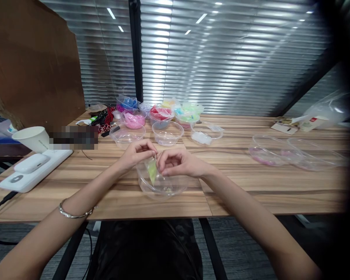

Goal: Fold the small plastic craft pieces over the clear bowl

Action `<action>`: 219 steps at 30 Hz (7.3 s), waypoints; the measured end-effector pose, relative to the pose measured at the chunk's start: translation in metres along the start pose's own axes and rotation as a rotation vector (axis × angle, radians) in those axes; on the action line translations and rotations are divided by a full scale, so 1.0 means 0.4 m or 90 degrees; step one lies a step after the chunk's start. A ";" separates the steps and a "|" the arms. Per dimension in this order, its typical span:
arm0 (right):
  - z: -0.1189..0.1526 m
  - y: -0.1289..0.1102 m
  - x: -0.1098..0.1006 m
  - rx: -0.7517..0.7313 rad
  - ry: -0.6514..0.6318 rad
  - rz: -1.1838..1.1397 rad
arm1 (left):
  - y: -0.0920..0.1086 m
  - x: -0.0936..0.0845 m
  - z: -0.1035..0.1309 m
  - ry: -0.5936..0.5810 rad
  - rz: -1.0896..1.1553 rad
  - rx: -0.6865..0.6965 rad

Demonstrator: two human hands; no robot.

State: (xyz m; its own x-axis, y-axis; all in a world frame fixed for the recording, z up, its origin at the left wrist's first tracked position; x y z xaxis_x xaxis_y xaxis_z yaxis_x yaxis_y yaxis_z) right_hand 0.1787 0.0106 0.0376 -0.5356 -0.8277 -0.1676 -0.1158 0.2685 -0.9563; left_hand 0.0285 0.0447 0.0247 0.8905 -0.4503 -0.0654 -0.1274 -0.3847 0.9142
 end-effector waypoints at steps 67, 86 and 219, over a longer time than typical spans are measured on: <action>0.025 -0.048 -0.009 -0.230 0.411 0.642 | -0.029 0.006 0.017 -0.149 -0.236 -0.046; 0.035 -0.057 0.008 -0.319 0.374 0.666 | -0.022 0.010 0.016 -0.157 -0.272 -0.023; 0.022 0.016 0.084 0.106 -0.218 0.672 | 0.130 0.089 0.057 -0.168 -0.488 0.316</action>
State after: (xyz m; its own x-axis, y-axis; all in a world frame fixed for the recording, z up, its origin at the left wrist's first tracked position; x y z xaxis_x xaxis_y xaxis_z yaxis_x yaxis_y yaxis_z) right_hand 0.1673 -0.0196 0.0239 -0.0382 -0.3235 -0.9454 0.3872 0.8674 -0.3125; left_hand 0.0437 -0.0096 0.0610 0.6886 -0.0777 -0.7210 0.2257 -0.9219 0.3149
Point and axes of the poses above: each hand's wrist, its own z-axis away from the middle knuckle, its own x-axis out of the palm, y = z × x, the point moved 5 cm from there along -z, towards the middle knuckle, and after that the axes turned 7 degrees about z, right-handed, at the moved point
